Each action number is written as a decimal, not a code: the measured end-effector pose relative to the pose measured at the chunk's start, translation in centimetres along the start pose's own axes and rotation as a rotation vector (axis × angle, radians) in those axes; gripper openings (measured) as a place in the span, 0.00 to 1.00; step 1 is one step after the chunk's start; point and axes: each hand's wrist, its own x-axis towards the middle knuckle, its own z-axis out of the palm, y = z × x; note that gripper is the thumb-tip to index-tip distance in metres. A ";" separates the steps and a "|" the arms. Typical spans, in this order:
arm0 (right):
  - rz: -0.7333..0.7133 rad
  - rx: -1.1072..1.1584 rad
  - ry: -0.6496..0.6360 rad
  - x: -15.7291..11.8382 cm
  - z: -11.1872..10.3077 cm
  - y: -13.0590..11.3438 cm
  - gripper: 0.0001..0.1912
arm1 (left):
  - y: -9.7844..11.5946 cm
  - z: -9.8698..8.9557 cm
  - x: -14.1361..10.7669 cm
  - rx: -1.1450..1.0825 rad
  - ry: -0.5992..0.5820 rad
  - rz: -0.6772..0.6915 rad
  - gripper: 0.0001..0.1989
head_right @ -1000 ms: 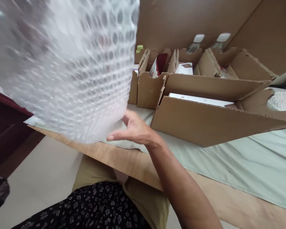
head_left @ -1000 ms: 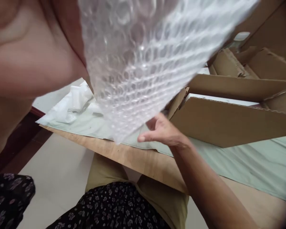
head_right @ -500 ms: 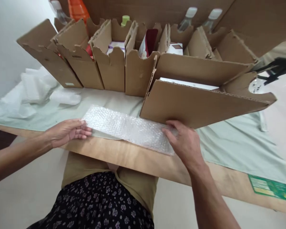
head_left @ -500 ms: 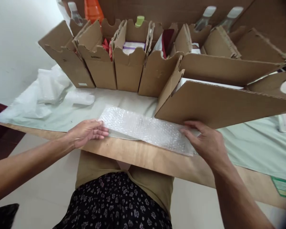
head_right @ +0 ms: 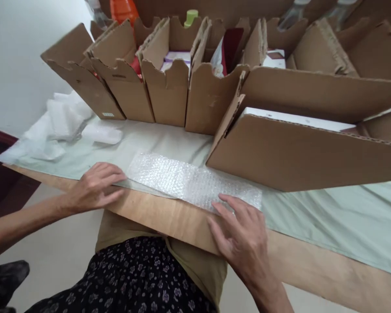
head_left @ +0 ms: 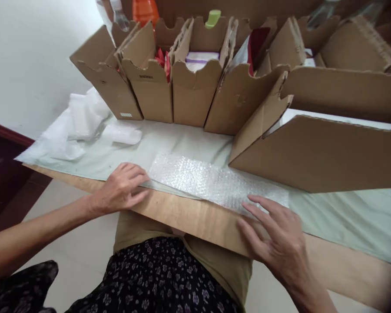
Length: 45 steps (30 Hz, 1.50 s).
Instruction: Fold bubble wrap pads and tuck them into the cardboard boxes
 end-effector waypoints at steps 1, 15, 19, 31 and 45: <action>-0.015 -0.010 -0.028 0.1 0.0 -0.2 0.12 | 0.2 0.6 -0.6 0.036 -0.005 0.046 0.08; -0.004 0.067 -0.323 1.8 1.2 -1.9 0.11 | -1.6 1.3 -1.4 0.119 -0.020 0.202 0.11; 0.071 0.103 -0.218 1.3 0.1 -0.2 0.12 | -1.3 0.3 -1.2 0.132 -0.010 0.224 0.10; 0.172 -0.248 -0.252 2.0 0.7 5.8 0.10 | 2.6 3.8 8.6 0.110 -0.210 0.190 0.16; -0.085 -0.479 0.038 2.1 0.8 5.1 0.11 | 5.6 2.1 12.3 0.301 -0.319 0.272 0.27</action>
